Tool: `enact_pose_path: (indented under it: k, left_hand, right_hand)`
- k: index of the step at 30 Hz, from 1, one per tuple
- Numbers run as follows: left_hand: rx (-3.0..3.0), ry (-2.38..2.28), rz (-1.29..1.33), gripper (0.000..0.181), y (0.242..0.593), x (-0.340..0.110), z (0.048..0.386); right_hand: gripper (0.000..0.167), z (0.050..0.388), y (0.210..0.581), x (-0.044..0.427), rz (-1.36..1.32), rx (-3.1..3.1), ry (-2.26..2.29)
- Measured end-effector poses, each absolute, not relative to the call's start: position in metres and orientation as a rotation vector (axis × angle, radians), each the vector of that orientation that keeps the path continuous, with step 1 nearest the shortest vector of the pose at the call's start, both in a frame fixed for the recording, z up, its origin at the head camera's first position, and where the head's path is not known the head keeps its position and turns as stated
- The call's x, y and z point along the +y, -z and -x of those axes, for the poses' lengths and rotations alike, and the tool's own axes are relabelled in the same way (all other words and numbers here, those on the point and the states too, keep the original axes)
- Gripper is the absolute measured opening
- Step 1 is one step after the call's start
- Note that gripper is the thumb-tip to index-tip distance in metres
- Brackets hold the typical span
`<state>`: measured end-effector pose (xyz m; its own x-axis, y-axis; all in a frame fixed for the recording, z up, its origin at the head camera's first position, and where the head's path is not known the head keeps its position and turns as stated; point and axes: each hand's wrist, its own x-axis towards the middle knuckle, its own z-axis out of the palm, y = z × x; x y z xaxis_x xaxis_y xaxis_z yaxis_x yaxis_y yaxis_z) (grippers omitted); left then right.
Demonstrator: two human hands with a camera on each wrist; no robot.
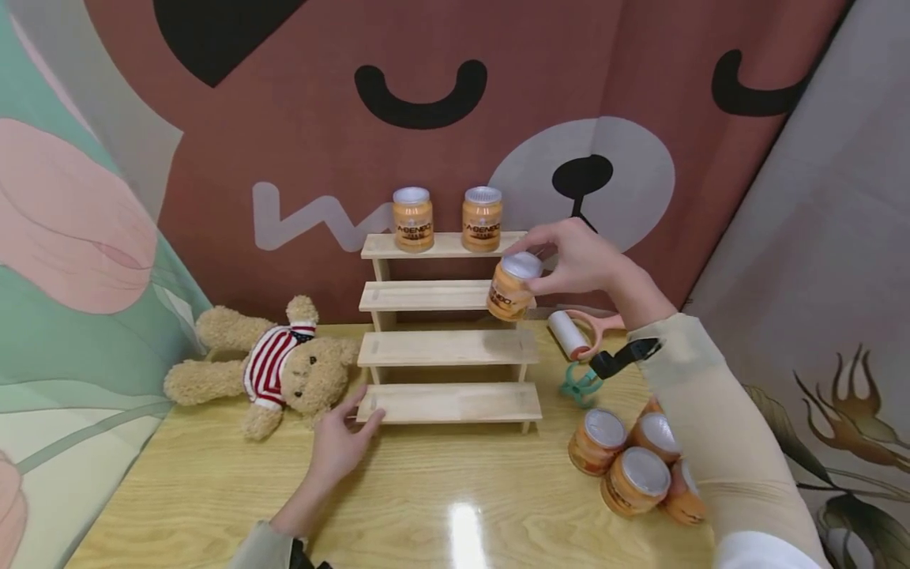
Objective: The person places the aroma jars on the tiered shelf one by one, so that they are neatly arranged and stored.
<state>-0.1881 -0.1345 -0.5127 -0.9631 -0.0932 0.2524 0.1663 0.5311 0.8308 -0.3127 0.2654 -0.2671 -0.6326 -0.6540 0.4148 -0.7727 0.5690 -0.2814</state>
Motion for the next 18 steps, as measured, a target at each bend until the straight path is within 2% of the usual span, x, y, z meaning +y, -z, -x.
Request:
enact_pose_path:
  k: [18]
  left_hand:
    - [-2.466, 1.413, 0.078, 0.058, 0.516, -0.136, 0.193]
  right_hand:
    - [0.035, 0.337, 0.279, 0.16, -1.116, -2.468, -0.761]
